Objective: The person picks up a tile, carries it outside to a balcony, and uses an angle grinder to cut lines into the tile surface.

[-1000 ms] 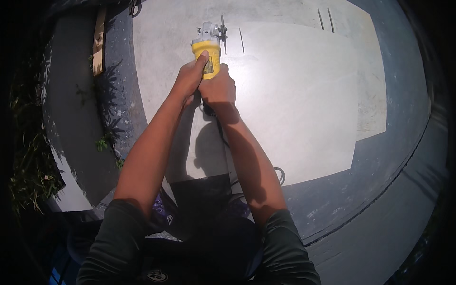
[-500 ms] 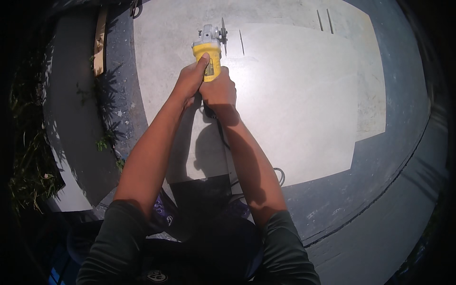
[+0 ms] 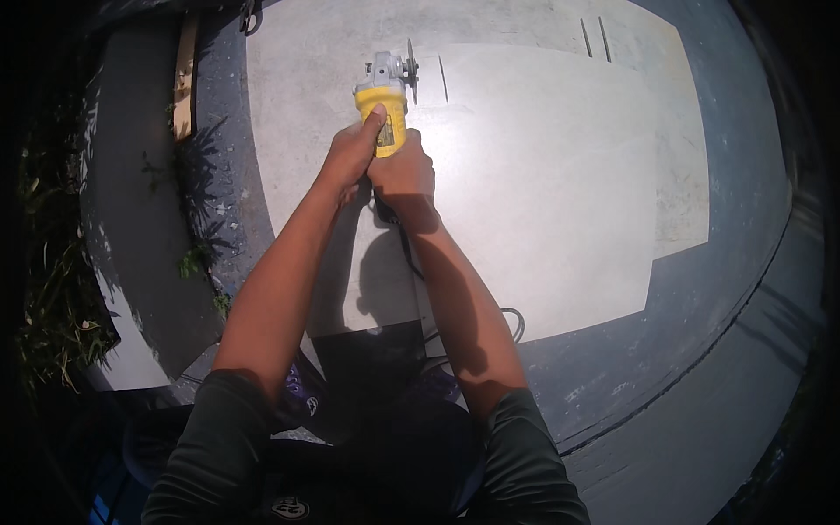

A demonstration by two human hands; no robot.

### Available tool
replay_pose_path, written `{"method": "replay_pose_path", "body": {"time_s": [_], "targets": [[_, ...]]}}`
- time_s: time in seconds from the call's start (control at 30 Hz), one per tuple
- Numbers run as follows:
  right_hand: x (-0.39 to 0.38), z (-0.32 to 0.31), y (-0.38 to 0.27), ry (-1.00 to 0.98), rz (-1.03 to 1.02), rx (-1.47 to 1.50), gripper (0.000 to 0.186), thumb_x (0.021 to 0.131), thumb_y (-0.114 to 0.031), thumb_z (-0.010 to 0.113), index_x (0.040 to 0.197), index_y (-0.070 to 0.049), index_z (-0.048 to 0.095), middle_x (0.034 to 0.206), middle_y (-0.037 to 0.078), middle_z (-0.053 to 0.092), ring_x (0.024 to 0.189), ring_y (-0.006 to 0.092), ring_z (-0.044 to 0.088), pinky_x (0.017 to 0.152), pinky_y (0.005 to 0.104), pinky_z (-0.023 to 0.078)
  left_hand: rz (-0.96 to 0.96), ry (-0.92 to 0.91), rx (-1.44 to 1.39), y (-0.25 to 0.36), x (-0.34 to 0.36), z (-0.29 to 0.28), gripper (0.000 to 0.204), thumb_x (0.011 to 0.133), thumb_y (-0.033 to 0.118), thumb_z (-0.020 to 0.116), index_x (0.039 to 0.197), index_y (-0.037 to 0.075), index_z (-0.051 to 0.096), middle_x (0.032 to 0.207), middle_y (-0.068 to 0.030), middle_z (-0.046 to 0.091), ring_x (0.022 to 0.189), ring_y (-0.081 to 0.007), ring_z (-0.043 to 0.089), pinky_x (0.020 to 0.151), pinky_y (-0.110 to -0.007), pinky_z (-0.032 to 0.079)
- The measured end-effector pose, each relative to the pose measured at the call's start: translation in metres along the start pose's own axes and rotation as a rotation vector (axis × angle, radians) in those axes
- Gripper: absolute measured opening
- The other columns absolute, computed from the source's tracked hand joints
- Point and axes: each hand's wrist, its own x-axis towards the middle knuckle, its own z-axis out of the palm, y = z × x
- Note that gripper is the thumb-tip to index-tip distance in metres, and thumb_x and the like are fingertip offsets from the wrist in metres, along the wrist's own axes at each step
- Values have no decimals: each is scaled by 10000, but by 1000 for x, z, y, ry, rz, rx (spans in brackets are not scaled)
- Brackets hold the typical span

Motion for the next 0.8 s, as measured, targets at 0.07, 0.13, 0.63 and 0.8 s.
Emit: {"method": "replay_pose_path", "body": {"time_s": [0.07,0.13,0.63,0.8], "targets": [[-2,0,2,-8,-3,4,595,858,-438,747,1205,5,555,1102,271,728,1070,437,711,923,485,557,0,2,15,3,-5,0,585,1041,466,621,1256,-78,661,1100,-131,732,958,-165,700,863,-316,543],[-4,-1,3,-15,-8,7,596,855,-436,747,1206,6,555,1103,271,727,1070,437,712,922,482,556,-19,20,98,7,-11,0,588,1038,476,620,1262,-66,663,1093,-123,730,960,-165,696,859,-316,540],[-8,0,10,3,14,20,690,770,-480,825,1178,18,575,1105,256,729,1064,410,719,899,462,562,-18,-19,-33,-8,-8,1,587,1036,477,635,1232,-77,657,1078,-133,727,952,-178,706,858,-322,550],[-5,1,12,3,15,24,665,782,-453,823,1174,23,574,1104,257,728,1061,409,720,900,461,562,0,-4,-2,-8,-8,1,584,1036,483,631,1209,-74,672,1066,-132,731,934,-175,706,847,-321,550]]}}
